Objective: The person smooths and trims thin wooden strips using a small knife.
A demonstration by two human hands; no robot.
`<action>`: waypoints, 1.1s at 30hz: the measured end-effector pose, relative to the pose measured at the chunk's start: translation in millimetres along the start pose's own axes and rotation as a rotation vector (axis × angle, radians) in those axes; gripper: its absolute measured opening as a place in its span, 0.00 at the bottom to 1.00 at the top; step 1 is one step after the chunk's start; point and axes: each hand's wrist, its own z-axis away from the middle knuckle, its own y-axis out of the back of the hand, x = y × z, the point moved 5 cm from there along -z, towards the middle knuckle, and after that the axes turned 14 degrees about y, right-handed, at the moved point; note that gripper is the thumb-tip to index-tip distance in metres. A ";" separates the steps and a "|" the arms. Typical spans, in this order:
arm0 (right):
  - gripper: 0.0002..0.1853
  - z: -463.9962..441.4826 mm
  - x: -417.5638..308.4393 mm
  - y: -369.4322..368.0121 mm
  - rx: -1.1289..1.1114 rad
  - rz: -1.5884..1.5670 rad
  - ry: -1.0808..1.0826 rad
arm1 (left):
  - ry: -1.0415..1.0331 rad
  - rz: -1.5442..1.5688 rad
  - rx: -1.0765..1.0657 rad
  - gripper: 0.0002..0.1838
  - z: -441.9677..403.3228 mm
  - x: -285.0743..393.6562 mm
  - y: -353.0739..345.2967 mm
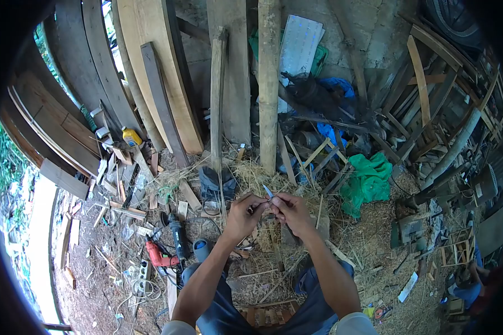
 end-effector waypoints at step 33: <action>0.11 3.7 -42.3 124.1 0.387 0.010 0.186 | 0.163 0.021 -0.147 0.04 9.4 -7.2 14.0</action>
